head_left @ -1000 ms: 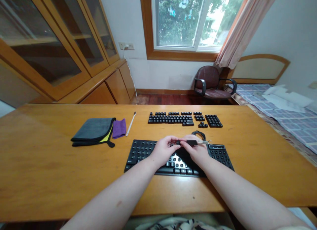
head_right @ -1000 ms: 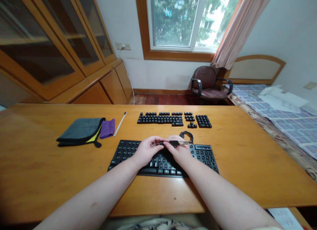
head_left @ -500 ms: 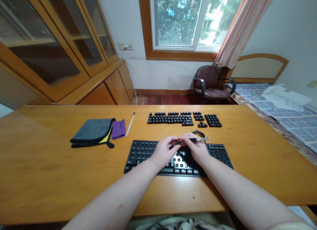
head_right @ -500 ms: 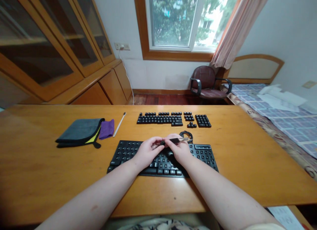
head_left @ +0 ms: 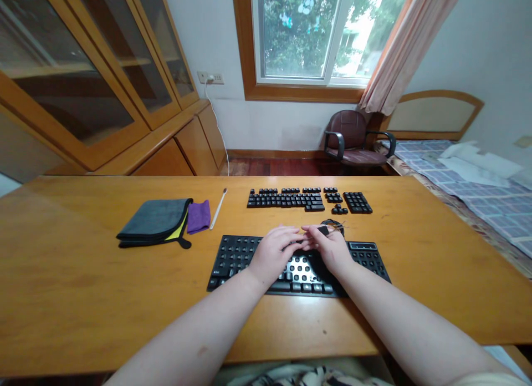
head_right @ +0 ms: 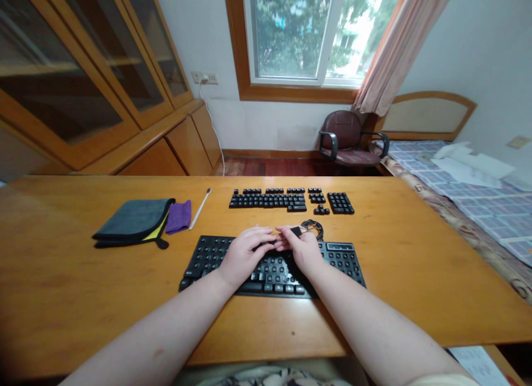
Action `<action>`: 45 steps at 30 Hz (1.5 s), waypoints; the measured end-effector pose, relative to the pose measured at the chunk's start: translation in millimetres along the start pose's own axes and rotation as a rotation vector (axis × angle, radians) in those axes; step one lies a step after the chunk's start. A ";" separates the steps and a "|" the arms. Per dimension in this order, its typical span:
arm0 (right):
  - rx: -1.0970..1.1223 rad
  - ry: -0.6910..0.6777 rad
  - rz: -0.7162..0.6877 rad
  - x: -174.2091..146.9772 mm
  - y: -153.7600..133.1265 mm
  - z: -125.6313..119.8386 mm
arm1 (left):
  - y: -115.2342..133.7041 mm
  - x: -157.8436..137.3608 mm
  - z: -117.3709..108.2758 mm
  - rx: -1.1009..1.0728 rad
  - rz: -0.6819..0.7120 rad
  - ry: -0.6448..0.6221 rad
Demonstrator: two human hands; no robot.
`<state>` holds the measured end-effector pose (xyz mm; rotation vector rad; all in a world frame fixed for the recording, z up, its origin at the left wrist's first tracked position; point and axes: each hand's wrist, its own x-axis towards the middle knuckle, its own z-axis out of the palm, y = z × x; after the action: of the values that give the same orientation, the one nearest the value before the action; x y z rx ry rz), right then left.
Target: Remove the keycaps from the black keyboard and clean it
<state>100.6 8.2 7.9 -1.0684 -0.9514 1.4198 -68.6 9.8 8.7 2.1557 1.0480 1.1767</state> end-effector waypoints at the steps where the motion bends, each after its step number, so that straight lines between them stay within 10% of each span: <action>1: 0.008 0.001 0.001 -0.1 0.5 0.1 | -0.3 -0.3 -0.1 0.002 0.031 -0.003; 8: -0.035 0.010 -0.031 3.7 5.7 -3.7 | 4.5 -0.7 -5.6 0.025 0.065 -0.096; 14: -0.595 0.081 -0.587 3.0 -5.7 -13.6 | -0.9 0.0 0.4 -0.195 -0.262 0.075; 19: -0.942 -0.244 -0.722 -3.0 -10.5 -15.3 | -11.0 1.1 8.3 -0.487 -0.419 0.067; 30: -1.188 -0.184 -0.683 14.3 -29.0 -13.9 | -11.3 2.9 10.2 -0.611 -0.424 0.116; 35: -1.558 -0.063 -0.432 65.9 -47.5 -17.0 | -14.5 2.9 6.8 -0.460 -0.446 0.167; 45: -1.598 -0.070 -0.404 88.7 -6.0 -26.2 | -12.8 4.1 5.2 -0.425 -0.447 0.181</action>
<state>124.9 96.9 -3.3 -1.7164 -2.2909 0.1101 -67.9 20.5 -0.9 1.4223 1.1535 1.2506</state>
